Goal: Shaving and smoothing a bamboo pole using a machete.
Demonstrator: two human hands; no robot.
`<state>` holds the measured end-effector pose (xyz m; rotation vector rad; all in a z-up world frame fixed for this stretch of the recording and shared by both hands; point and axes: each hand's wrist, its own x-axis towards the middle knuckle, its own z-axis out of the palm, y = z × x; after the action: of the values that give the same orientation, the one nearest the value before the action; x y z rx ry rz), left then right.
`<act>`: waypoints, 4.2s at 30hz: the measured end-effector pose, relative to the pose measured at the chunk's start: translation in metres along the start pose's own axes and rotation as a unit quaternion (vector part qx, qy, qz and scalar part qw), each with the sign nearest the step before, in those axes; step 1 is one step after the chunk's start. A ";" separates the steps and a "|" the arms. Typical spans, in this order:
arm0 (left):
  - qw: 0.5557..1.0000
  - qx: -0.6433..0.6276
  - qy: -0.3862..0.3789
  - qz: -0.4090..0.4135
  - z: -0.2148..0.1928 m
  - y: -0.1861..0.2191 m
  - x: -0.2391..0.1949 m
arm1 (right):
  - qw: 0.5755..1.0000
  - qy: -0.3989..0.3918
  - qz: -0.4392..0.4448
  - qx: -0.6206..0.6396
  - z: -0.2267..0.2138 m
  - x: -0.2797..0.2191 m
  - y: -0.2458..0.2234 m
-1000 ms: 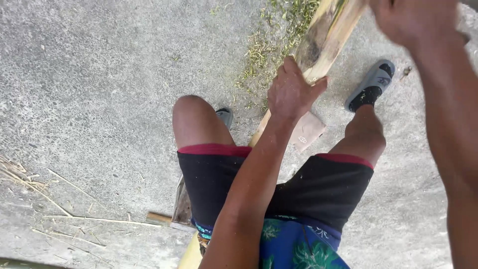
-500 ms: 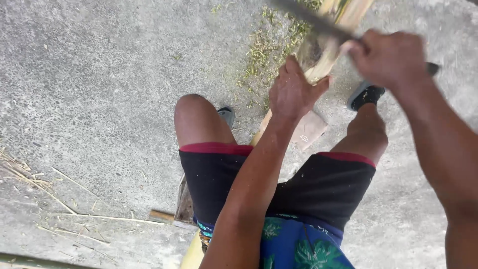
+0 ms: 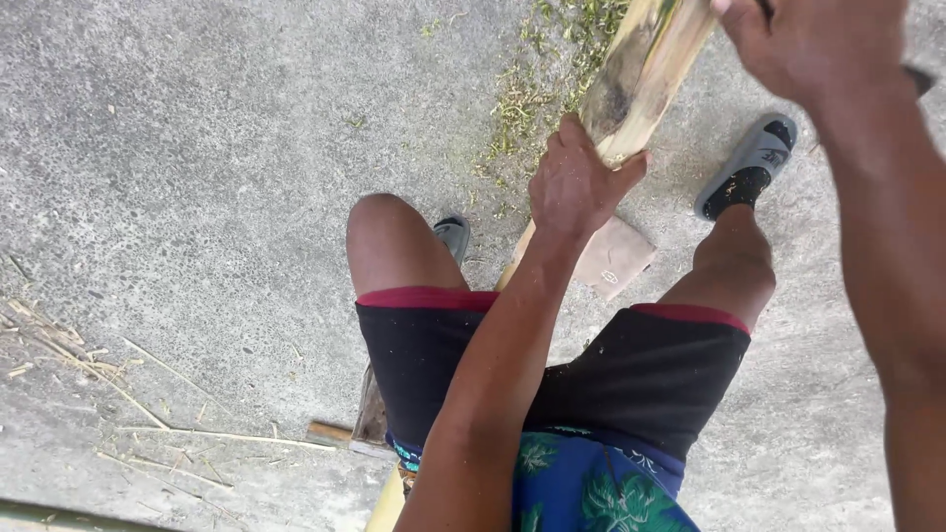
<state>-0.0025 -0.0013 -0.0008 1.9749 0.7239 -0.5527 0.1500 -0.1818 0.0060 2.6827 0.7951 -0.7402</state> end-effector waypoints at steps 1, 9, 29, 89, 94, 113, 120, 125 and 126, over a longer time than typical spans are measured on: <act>1.000 0.005 -0.014 -0.003 0.003 -0.001 -0.002 | 1.000 0.018 -0.004 -0.015 0.006 -0.002 0.004; 1.000 0.014 -0.025 -0.007 -0.003 0.004 0.000 | 0.994 -0.109 0.001 -0.003 -0.050 -0.008 -0.035; 1.000 0.005 -0.021 -0.011 -0.001 -0.002 0.003 | 0.995 -0.064 0.043 -0.064 -0.065 0.008 -0.023; 1.000 0.017 0.001 0.011 0.005 -0.003 -0.001 | 0.975 0.166 -0.018 0.145 0.072 -0.005 0.031; 1.000 0.021 0.004 0.014 0.004 -0.004 0.002 | 0.982 0.121 -0.115 0.089 0.051 -0.024 -0.006; 0.999 -0.005 -0.031 -0.017 -0.007 0.003 0.000 | 0.994 -0.073 -0.036 -0.069 -0.047 -0.010 -0.028; 0.999 0.000 -0.032 -0.020 -0.008 0.002 0.002 | 0.991 -0.002 -0.065 -0.117 -0.051 0.021 0.001; 0.999 -0.007 -0.031 -0.006 -0.008 0.003 0.003 | 0.987 -0.127 0.004 -0.095 -0.085 0.018 -0.042; 0.999 -0.008 -0.031 -0.010 -0.007 0.003 0.006 | 0.987 -0.128 0.001 -0.096 -0.081 0.020 -0.039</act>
<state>0.0040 0.0058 0.0006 1.9297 0.7092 -0.6157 0.1746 -0.1114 0.0595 2.3582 0.7563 -0.9348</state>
